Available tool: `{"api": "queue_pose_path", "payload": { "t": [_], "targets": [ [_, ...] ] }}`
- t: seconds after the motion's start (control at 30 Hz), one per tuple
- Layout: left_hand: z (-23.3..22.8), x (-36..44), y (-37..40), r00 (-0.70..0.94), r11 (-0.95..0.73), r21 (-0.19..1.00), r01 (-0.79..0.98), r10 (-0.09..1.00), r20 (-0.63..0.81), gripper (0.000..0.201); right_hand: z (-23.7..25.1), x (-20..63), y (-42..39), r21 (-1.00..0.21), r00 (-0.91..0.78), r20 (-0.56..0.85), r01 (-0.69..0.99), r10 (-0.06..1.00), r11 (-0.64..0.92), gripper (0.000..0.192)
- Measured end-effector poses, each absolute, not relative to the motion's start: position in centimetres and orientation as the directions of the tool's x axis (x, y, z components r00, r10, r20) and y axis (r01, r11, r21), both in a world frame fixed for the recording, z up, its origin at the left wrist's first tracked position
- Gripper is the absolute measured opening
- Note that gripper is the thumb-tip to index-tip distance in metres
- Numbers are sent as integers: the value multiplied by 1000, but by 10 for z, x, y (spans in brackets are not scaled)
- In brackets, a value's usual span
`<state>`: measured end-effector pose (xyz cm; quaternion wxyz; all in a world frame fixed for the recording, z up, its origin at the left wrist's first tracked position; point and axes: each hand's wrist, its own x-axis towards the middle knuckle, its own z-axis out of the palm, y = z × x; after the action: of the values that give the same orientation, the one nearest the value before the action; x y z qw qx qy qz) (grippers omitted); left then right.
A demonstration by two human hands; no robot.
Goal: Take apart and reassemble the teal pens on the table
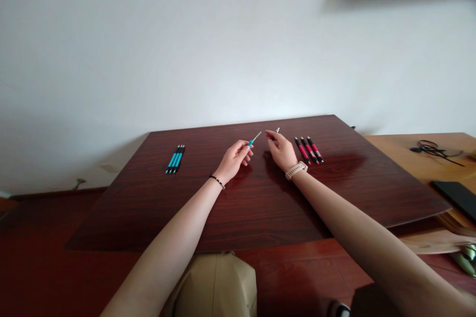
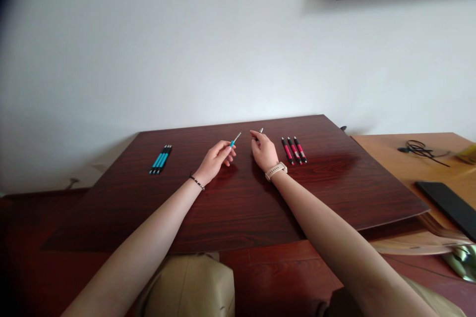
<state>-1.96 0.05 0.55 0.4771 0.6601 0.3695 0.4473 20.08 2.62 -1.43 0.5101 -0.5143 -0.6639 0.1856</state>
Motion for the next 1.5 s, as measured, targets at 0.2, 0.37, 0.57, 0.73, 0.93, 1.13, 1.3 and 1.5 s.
{"api": "queue_pose_path", "payload": {
  "t": [0.2, 0.37, 0.57, 0.73, 0.93, 1.13, 1.3, 1.5],
  "targets": [
    [4, -17, 0, 357, -330, 935, 130, 895, 266, 33, -8, 203, 26, -817, 83, 541, 286, 837, 500, 37],
    [5, -16, 3, 366, -358, 921, 152, 886, 284, 33, -4, 204, 27, -848, 185, 530, 139, 828, 512, 33],
    [4, -16, 5, 381, -351, 919, 178, 886, 264, 31, -2, 202, 27, -860, 242, 426, -190, 872, 473, 65],
    [5, -16, 3, 391, -358, 913, 195, 882, 263, 32, 2, 200, 26, -823, 252, 340, -386, 906, 416, 68],
    [3, -16, 3, 402, -368, 900, 236, 880, 254, 34, 10, 199, 23, -797, 220, 298, -477, 929, 369, 47],
    [2, -17, 4, 401, -384, 887, 256, 877, 264, 32, 9, 198, 22, -800, 200, 304, -478, 931, 364, 41],
    [3, -18, 4, 404, -391, 882, 265, 875, 267, 31, 9, 197, 21, -807, 178, 301, -475, 937, 350, 40],
    [3, -18, 3, 405, -382, 884, 270, 878, 256, 31, 13, 196, 18, -788, 186, 294, -508, 937, 348, 40]
  ]
}}
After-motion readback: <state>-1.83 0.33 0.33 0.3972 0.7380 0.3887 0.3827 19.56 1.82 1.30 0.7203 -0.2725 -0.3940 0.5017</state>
